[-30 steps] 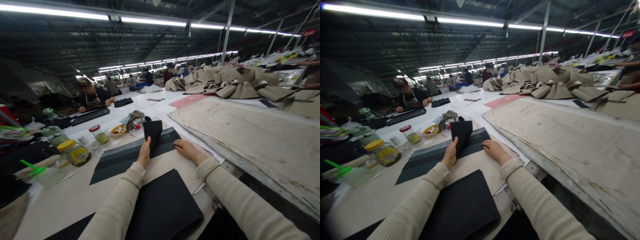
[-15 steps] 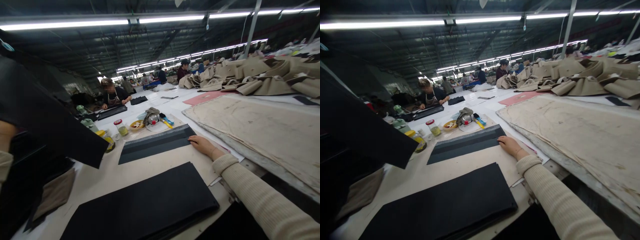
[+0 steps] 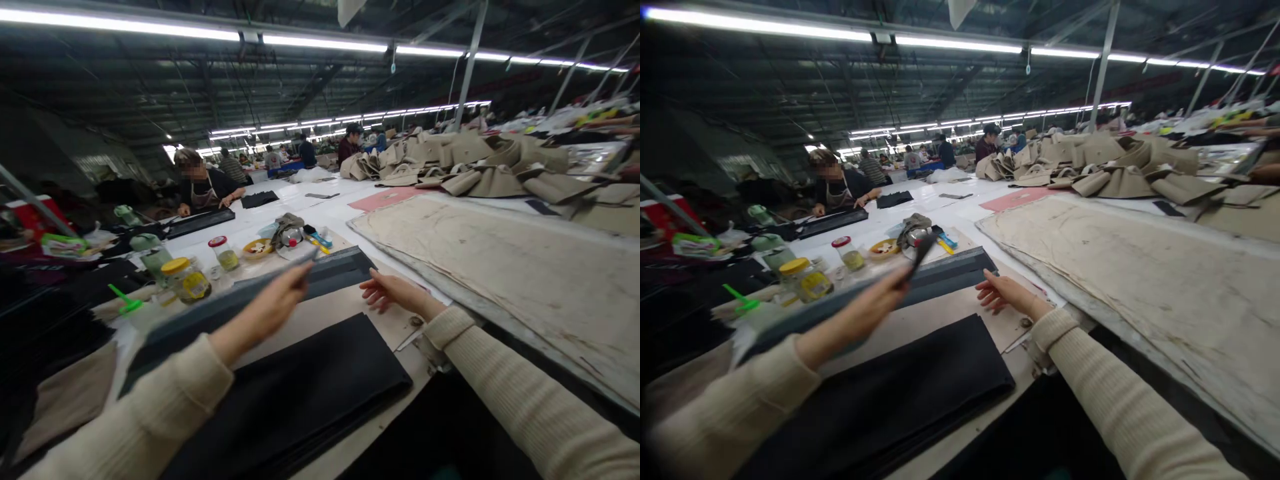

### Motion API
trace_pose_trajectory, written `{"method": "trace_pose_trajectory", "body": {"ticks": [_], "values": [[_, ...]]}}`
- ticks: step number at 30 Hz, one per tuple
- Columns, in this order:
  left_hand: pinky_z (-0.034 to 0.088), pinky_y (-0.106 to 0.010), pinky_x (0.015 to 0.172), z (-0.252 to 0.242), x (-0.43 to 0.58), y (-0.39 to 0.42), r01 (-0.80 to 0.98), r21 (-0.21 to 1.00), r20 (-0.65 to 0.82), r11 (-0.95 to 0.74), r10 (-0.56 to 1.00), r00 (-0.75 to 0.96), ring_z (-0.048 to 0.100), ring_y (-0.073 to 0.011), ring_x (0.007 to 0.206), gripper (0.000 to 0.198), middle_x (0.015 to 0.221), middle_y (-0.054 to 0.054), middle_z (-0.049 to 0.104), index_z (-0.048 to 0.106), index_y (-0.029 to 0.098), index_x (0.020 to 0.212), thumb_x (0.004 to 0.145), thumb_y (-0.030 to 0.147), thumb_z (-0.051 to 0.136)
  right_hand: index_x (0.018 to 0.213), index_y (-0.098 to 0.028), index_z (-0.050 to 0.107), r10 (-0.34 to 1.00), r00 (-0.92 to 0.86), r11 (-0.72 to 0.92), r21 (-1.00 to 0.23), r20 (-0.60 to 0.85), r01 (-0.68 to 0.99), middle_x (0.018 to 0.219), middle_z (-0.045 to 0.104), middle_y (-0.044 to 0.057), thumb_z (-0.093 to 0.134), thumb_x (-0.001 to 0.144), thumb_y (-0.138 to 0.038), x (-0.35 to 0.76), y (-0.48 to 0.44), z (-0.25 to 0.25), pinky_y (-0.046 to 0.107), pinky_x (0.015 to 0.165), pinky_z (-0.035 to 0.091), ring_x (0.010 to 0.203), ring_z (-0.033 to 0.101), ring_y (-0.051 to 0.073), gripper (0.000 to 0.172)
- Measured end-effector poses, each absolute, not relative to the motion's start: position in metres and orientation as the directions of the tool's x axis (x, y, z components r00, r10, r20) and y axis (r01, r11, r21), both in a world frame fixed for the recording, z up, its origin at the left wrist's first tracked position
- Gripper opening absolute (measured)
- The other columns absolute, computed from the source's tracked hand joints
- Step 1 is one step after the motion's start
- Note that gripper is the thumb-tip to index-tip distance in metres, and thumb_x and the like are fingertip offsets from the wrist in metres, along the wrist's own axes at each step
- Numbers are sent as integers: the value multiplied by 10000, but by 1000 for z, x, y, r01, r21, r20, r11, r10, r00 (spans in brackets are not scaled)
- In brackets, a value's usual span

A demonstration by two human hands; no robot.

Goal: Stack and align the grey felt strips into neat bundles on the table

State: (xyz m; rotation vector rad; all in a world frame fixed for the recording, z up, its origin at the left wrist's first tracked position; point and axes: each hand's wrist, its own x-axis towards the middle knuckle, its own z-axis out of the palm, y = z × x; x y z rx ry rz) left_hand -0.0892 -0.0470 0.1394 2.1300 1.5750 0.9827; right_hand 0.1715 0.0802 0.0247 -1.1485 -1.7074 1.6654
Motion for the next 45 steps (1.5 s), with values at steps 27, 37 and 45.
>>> {"method": "trace_pose_trajectory", "body": {"ticks": [27, 37, 45], "values": [[432, -266, 825, 20, 4, 99, 830, 490, -64, -267, 938, 340, 575, -199, 918, 490, 1021, -86, 627, 587, 138, 1092, 623, 29, 492, 957, -174, 601, 916, -302, 400, -534, 265, 744, 784, 534, 3, 568, 751, -233, 203, 77, 6, 233, 659, 369, 709, 500, 113, 218], [422, -278, 828, 3, 36, 108, 832, 434, 168, -346, 938, 303, 568, -184, 887, 264, 922, -82, 632, 659, 141, 966, 816, 188, 446, 814, -164, 656, 902, -309, 428, -538, 301, 726, 790, 549, 22, 537, 785, -190, 201, 76, -4, 225, 691, 373, 737, 508, 110, 125], [420, -277, 822, -3, 38, 94, 795, 378, 303, -475, 874, 378, 532, -170, 888, 254, 924, -48, 619, 656, 182, 946, 817, 144, 440, 782, -155, 586, 916, -215, 376, -544, 338, 750, 779, 525, 7, 602, 730, -197, 202, 78, -9, 231, 692, 383, 748, 496, 116, 69]]}}
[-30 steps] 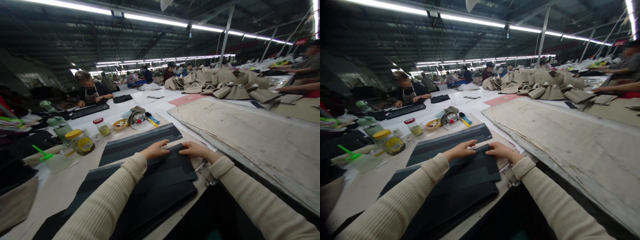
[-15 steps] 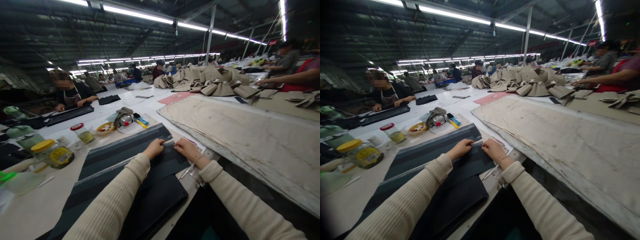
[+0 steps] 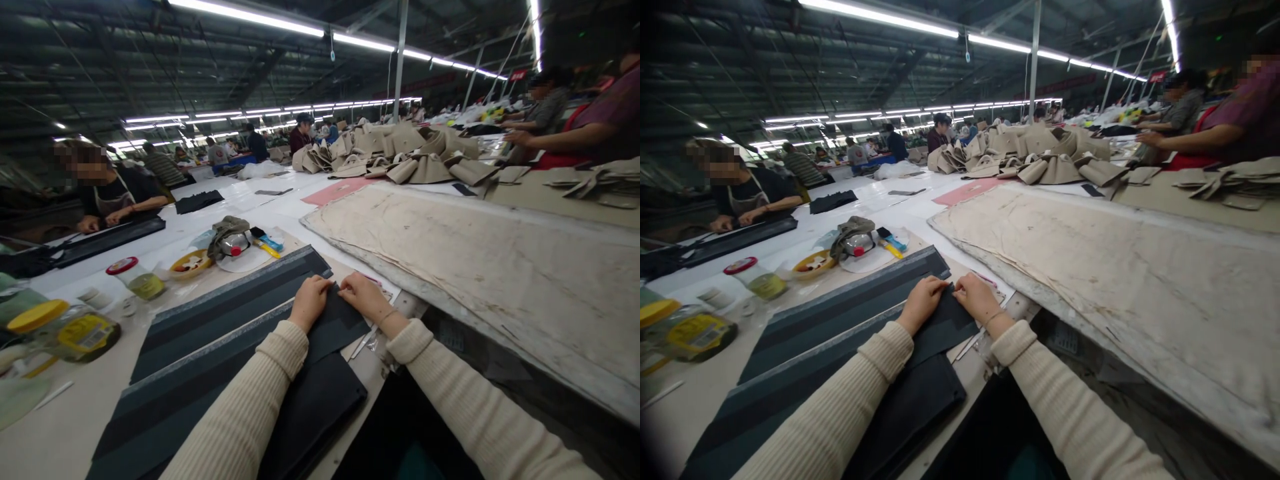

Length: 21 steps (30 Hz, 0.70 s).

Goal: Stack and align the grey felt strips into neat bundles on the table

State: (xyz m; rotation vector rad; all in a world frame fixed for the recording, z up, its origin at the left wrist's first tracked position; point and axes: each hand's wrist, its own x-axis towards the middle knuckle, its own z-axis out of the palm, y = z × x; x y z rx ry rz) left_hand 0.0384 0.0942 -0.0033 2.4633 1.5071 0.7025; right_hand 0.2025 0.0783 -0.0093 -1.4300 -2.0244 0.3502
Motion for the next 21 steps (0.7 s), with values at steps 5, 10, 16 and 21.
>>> {"method": "trace_pose_trajectory", "body": {"ticks": [5, 10, 16, 21], "values": [[428, -276, 784, -3, 38, 88, 790, 264, 341, -553, 820, 460, 513, -169, 857, 279, 938, -46, 613, 644, 187, 973, 809, 111, 431, 857, -156, 522, 916, -176, 369, -585, 361, 722, 816, 517, 8, 610, 702, -179, 203, 81, -15, 241, 691, 407, 753, 497, 118, 180], [422, -279, 790, -2, 38, 86, 801, 172, 320, -573, 802, 505, 497, -171, 856, 296, 956, -49, 608, 633, 189, 1004, 823, 117, 411, 904, -152, 501, 899, -183, 401, -579, 398, 710, 825, 517, 22, 591, 698, -158, 202, 81, -17, 282, 724, 436, 778, 503, 141, 224], [422, -278, 772, 2, 39, 83, 817, 113, 290, -566, 805, 518, 485, -179, 860, 304, 969, -44, 606, 619, 199, 1025, 822, 114, 409, 1071, -143, 462, 780, -316, 601, -507, 540, 618, 992, 534, 77, 453, 686, -38, 198, 82, -19, 342, 890, 408, 959, 492, 167, 400], [425, -279, 777, 2, 41, 85, 825, 91, 286, -558, 808, 515, 485, -178, 865, 314, 996, -49, 601, 610, 200, 1026, 816, 98, 399, 1161, -141, 428, 733, -430, 674, -473, 527, 567, 1105, 521, 91, 352, 667, 4, 194, 83, -21, 346, 959, 374, 1067, 467, 157, 520]]}}
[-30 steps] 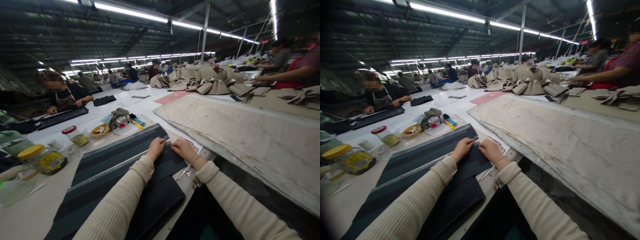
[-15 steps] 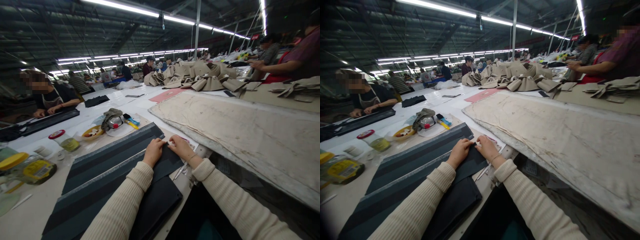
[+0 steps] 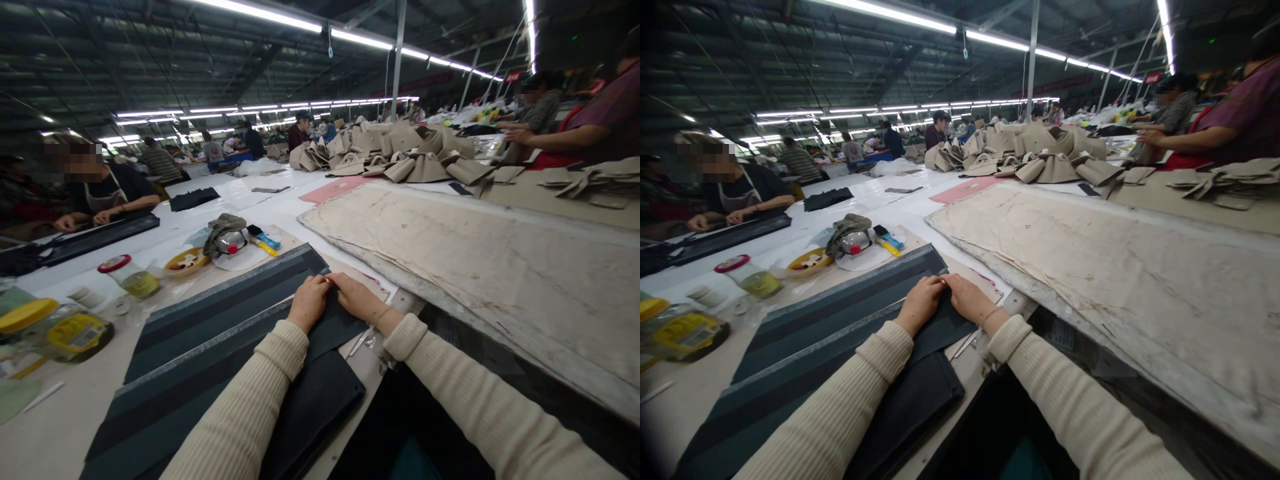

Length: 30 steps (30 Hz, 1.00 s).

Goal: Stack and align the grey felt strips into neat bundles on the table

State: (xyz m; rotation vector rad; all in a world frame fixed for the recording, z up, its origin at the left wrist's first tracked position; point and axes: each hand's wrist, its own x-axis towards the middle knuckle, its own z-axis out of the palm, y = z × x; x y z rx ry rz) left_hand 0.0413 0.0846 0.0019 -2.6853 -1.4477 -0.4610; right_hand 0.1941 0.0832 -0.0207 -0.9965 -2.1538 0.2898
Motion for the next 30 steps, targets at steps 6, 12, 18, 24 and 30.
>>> {"method": "trace_pose_trajectory", "body": {"ticks": [6, 12, 18, 24, 30], "values": [[431, -265, 813, 6, 21, 90, 771, 194, 227, -607, 792, 566, 531, -160, 886, 292, 981, -48, 612, 625, 198, 1007, 814, 119, 422, 1158, -94, 460, 767, -496, 637, -400, 406, 658, 1139, 519, 114, 350, 665, 2, 192, 83, -18, 312, 974, 348, 1092, 447, 156, 514], [435, -262, 800, 1, -14, 82, 764, 186, 268, -618, 780, 565, 541, -155, 885, 286, 975, -36, 609, 621, 223, 1016, 830, 135, 423, 1189, -116, 467, 765, -566, 642, -307, 305, 703, 1170, 494, 110, 370, 700, 1, 192, 82, -8, 293, 951, 339, 1099, 433, 160, 512], [427, -264, 797, 6, -13, 77, 738, 70, 216, -671, 733, 645, 513, -161, 879, 311, 969, -45, 595, 610, 219, 1030, 826, 99, 409, 1054, -149, 574, 746, -644, 664, -123, 170, 738, 985, 545, 89, 376, 821, -85, 185, 78, 10, 276, 833, 379, 935, 505, 166, 312], [427, -265, 802, 14, -16, 73, 733, 65, 176, -677, 731, 660, 502, -164, 898, 321, 985, -49, 585, 590, 211, 1064, 837, 108, 389, 912, -116, 608, 790, -606, 606, 28, 96, 795, 923, 561, 124, 368, 851, -124, 169, 72, 15, 294, 728, 405, 841, 533, 201, 248], [426, -266, 835, 7, -49, 64, 794, 211, 211, -570, 820, 532, 530, -154, 925, 308, 1037, -49, 589, 592, 211, 1074, 845, 151, 395, 948, -122, 576, 755, -635, 638, 39, 165, 769, 947, 558, 122, 417, 864, -191, 171, 73, 13, 315, 796, 393, 905, 519, 212, 193]]}}
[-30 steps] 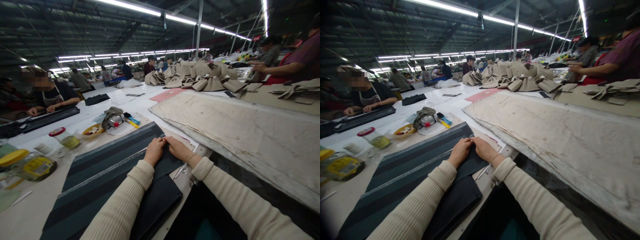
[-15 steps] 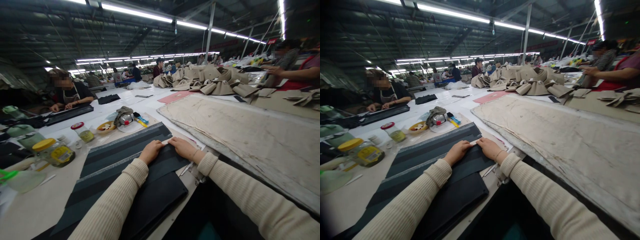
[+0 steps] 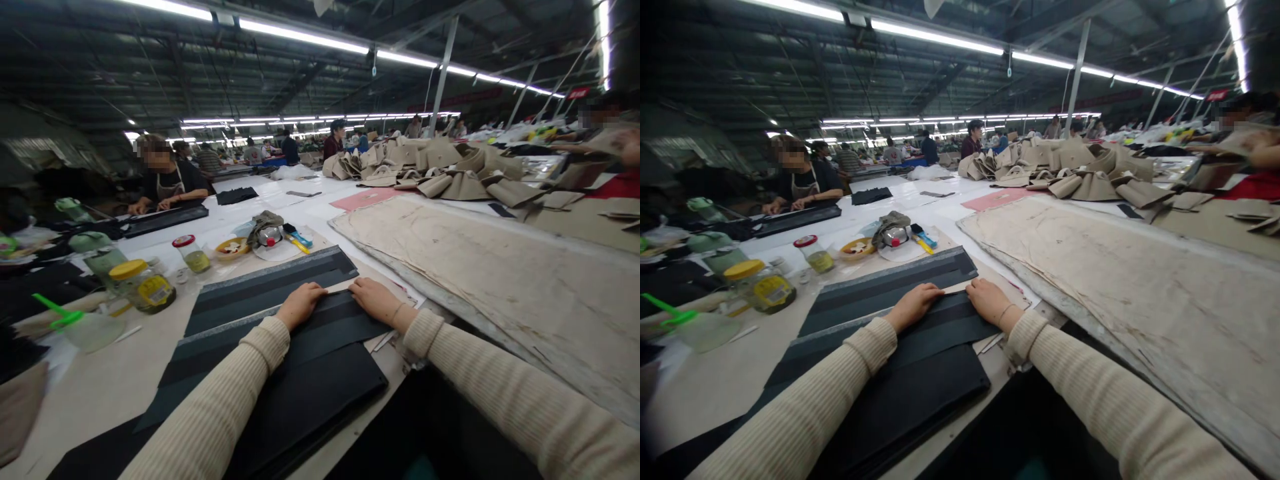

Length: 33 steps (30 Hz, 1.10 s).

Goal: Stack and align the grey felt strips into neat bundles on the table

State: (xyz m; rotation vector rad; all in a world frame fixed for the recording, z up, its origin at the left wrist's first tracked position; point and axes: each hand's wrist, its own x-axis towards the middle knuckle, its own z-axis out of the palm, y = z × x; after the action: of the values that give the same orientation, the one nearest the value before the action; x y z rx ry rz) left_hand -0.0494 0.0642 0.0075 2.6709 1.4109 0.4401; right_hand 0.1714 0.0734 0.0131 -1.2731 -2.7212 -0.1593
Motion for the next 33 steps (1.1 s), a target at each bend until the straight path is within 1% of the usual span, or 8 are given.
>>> {"method": "trace_pose_trajectory", "body": {"ticks": [6, 10, 13, 15, 18, 22, 27, 33], "values": [[438, -259, 827, 4, -64, 55, 803, 315, 299, -505, 856, 421, 556, -150, 913, 292, 998, -54, 614, 609, 204, 1052, 847, 176, 403, 937, -119, 581, 739, -657, 660, 33, 149, 750, 935, 559, 124, 435, 835, -135, 167, 80, 21, 319, 825, 379, 912, 517, 209, 179], [441, -253, 809, 1, -62, 52, 805, 331, 322, -492, 861, 393, 559, -144, 890, 285, 973, -42, 623, 632, 214, 1012, 826, 142, 428, 1037, -119, 570, 731, -674, 681, -54, 111, 730, 993, 550, 120, 380, 782, -18, 150, 79, 23, 285, 826, 378, 917, 512, 181, 334], [438, -260, 803, -2, -62, 51, 818, 289, 316, -496, 857, 408, 551, -149, 878, 281, 971, -39, 624, 642, 214, 991, 816, 123, 442, 1094, -138, 562, 719, -689, 695, -112, 90, 710, 1017, 547, 102, 392, 750, -15, 137, 76, 23, 272, 820, 379, 919, 511, 174, 404], [435, -265, 806, -2, -62, 50, 826, 248, 301, -507, 850, 432, 541, -153, 881, 290, 978, -42, 621, 643, 217, 990, 810, 106, 445, 1079, -145, 580, 710, -699, 704, -114, 88, 701, 995, 554, 97, 394, 757, -29, 131, 74, 21, 272, 819, 379, 912, 513, 176, 389], [431, -265, 813, 0, -61, 49, 827, 197, 270, -526, 840, 470, 524, -154, 899, 315, 982, -44, 612, 635, 229, 1006, 813, 94, 426, 1018, -143, 612, 702, -707, 712, -54, 88, 700, 945, 564, 104, 384, 788, -51, 126, 71, 19, 284, 805, 384, 876, 521, 188, 337], [433, -258, 806, 7, -66, 48, 811, 201, 225, -549, 832, 507, 523, -152, 913, 315, 1000, -44, 603, 629, 232, 1017, 825, 112, 410, 927, -131, 632, 700, -709, 708, 43, 87, 705, 915, 569, 119, 383, 807, -68, 122, 68, 19, 290, 777, 395, 852, 529, 203, 283], [428, -255, 817, 6, -91, 38, 823, 239, 239, -515, 853, 464, 530, -152, 927, 318, 1002, -33, 617, 633, 233, 1005, 809, 97, 423, 900, -120, 640, 727, -683, 684, 17, 67, 730, 911, 578, 128, 408, 827, -142, 119, 65, 24, 292, 775, 398, 846, 543, 211, 244], [432, -257, 803, 2, -101, 28, 852, 204, 269, -481, 865, 424, 524, -152, 900, 306, 986, -42, 614, 632, 220, 992, 806, 100, 421, 943, -129, 632, 712, -697, 700, -13, 83, 714, 926, 580, 105, 450, 826, -198, 94, 60, 26, 274, 784, 395, 847, 544, 188, 227]]}}
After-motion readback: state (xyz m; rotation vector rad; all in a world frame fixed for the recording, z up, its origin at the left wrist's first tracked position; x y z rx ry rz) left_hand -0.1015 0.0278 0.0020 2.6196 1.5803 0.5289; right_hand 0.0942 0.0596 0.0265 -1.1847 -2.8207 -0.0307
